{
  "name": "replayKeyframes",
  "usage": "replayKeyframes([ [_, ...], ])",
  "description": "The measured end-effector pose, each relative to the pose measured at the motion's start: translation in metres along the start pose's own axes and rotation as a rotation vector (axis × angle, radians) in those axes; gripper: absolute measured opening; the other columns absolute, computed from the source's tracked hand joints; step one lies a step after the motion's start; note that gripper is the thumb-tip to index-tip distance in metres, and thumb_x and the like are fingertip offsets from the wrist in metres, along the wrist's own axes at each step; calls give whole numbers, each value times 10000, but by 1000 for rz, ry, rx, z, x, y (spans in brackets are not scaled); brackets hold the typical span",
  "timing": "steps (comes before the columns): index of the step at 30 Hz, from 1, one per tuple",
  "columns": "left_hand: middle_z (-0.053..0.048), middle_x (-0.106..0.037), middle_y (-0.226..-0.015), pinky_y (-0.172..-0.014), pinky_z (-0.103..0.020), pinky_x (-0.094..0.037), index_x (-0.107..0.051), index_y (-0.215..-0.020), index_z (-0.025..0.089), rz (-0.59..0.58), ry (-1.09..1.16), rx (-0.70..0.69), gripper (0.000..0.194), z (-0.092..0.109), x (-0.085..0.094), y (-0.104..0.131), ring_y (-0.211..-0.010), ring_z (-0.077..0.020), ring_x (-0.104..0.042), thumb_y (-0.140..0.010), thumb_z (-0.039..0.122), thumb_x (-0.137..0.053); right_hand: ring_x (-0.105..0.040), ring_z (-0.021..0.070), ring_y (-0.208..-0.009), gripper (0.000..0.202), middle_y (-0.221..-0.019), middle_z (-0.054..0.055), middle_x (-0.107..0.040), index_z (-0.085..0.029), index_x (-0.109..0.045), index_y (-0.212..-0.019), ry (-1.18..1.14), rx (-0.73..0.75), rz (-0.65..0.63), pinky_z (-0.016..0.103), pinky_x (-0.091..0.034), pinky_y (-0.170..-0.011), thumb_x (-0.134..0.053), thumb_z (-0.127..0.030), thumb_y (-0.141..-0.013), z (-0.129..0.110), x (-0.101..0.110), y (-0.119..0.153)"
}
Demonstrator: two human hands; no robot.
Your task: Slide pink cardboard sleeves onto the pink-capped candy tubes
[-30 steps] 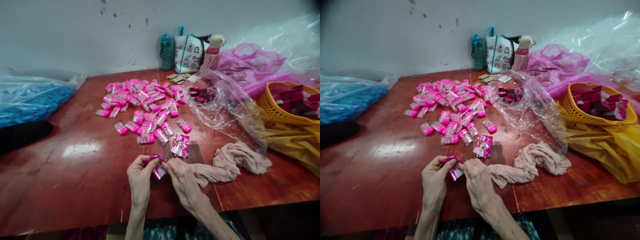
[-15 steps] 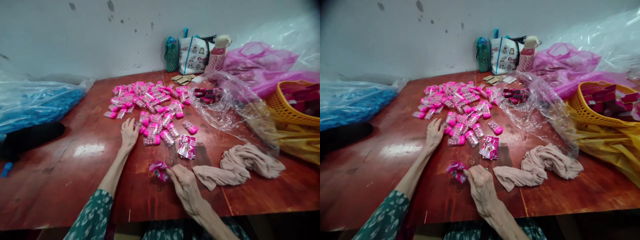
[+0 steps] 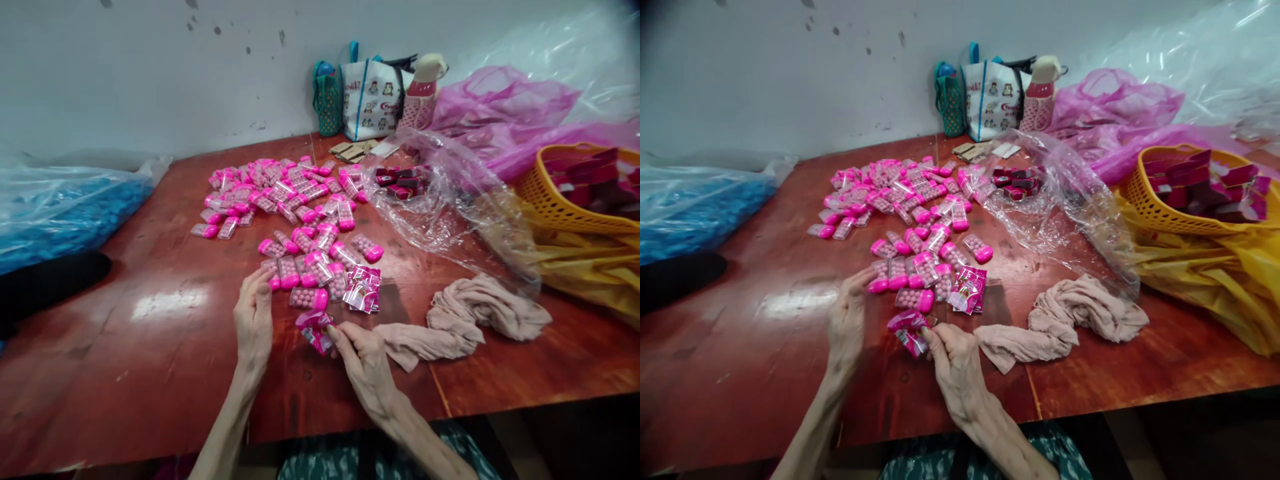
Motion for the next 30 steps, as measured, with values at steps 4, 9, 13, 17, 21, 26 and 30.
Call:
replayKeyframes([
  [4,-82,-670,-935,-819,-299,-443,-648,-973,151,-253,401,356,325,20,-1,32,-897,-211,-600,-719,350,-626,-481,106,-532,327,-565,-14,-527,-167,-530,-634,-30,-27,11,214,-334,-522,-387,-275,-907,-2,2,-2],
  [9,2,-661,-664,-599,-188,-451,-675,-728,156,-191,472,415,89,22,-16,47,-610,-109,-578,-655,205,-691,-524,127,-593,261,-623,8,-578,-163,-589,-692,-12,8,26,223,-371,-557,-432,-251,-882,-2,1,-2],
  [13,29,-620,-566,-506,-167,-422,-655,-634,157,-111,517,409,51,16,-18,46,-510,-82,-530,-634,186,-698,-582,142,-655,186,-766,32,-651,-164,-623,-907,-104,-34,19,223,-428,-586,-526,-304,-831,-5,3,-3],
  [17,24,-630,-618,-529,-166,-436,-657,-733,165,-98,591,479,102,15,-18,52,-548,-81,-548,-641,183,-697,-574,132,-634,156,-734,12,-640,-167,-634,-831,-156,-51,-17,213,-428,-561,-573,-308,-801,-7,4,-6],
  [21,-1,-644,-833,-676,-233,-477,-577,-1050,238,-47,384,308,347,20,-15,62,-741,-127,-597,-714,173,-636,-544,137,-628,158,-654,7,-595,-164,-625,-712,-53,23,24,236,-407,-581,-540,-229,-828,-3,1,-5],
  [26,-51,-597,-950,-816,-331,-438,-654,-833,209,-40,-127,-263,170,23,-5,61,-913,-201,-558,-701,106,-625,-518,157,-658,169,-696,37,-596,-172,-613,-751,104,155,43,274,-409,-618,-493,-221,-859,2,-5,-2],
  [30,-61,-609,-943,-899,-398,-381,-649,-780,209,-100,-192,-390,152,18,2,52,-1017,-241,-507,-690,88,-630,-511,163,-668,176,-698,38,-581,-167,-604,-739,165,166,19,276,-402,-623,-489,-215,-863,4,-6,-2],
])
Point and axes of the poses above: each hand's wrist, its own y-axis away from the middle knuckle, its own x-axis out of the back of the hand, z = x × y, the point moved 1 cm from there along -y, towards the middle knuckle
